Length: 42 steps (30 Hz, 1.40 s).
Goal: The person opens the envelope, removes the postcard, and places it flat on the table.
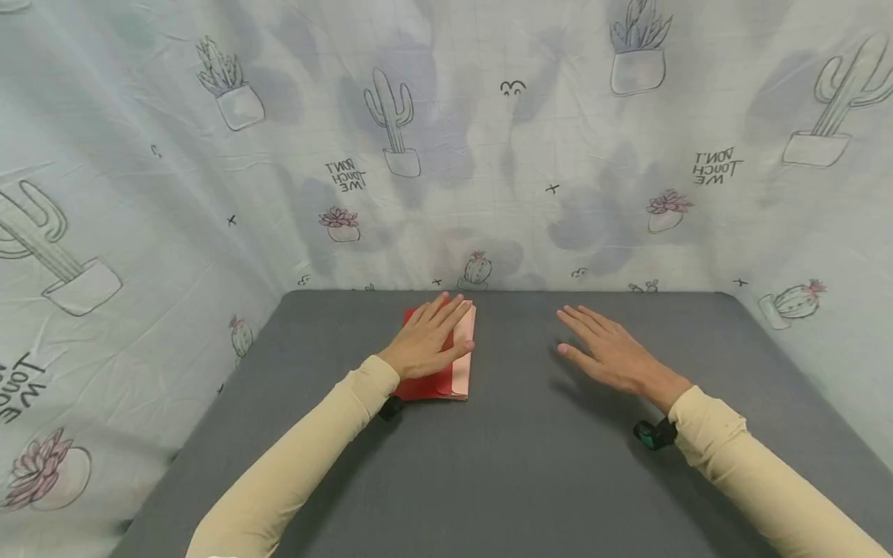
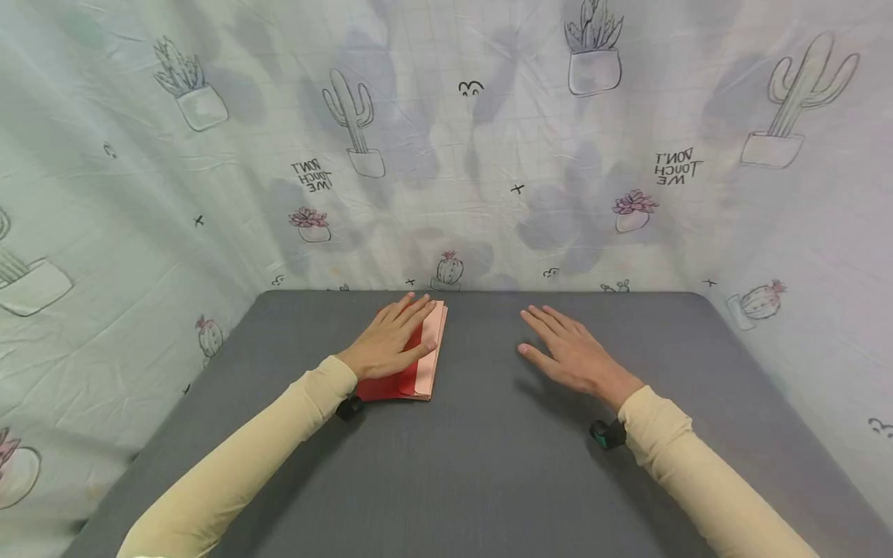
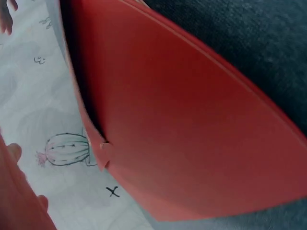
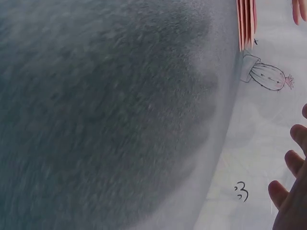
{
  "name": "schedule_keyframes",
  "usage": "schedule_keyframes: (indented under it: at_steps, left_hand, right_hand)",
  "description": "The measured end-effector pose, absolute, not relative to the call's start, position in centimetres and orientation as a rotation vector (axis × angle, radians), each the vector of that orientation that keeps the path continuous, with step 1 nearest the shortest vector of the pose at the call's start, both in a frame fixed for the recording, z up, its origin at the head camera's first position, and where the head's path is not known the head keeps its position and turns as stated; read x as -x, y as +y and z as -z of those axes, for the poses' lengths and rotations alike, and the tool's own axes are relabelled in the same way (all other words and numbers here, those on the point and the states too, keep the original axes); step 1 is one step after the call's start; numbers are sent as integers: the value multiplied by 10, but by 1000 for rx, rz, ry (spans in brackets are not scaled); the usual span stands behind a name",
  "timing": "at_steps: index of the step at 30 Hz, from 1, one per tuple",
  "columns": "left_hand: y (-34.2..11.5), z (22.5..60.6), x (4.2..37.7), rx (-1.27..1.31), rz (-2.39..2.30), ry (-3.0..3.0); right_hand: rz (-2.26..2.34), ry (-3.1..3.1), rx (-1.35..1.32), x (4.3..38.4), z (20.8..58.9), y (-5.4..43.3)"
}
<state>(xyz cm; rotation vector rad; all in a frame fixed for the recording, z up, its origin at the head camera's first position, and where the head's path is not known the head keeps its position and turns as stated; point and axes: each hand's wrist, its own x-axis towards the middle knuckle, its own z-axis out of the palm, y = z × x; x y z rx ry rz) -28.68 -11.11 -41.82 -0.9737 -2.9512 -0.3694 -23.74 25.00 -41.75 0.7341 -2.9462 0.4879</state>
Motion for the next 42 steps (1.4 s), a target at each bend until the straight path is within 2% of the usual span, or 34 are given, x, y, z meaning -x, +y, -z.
schedule_keyframes:
  at_steps: [9,18,23,27,33,42]
  left_hand:
    - [-105,414,298,860,456,-2897]
    - [-108,417,310,125,686,-3009]
    - [-106,424,315,-128,839,-3095]
    - [-100,431,314,-201,886,-3102]
    - [-94,441,310,-221,657,-3170]
    - [-98,431,301,-216,532,-3247]
  right_hand:
    - [-660,-2938,-621,249,404,261]
    - [-843,-2940,-404,252,399,274]
    - [-1031,-2949,-270,250,404,279]
    - [-1211,-2978,-174,248,418,282]
    - [-1496,-2963,-86,244,447,286]
    - [-1658,-2915,-87,235,458,289]
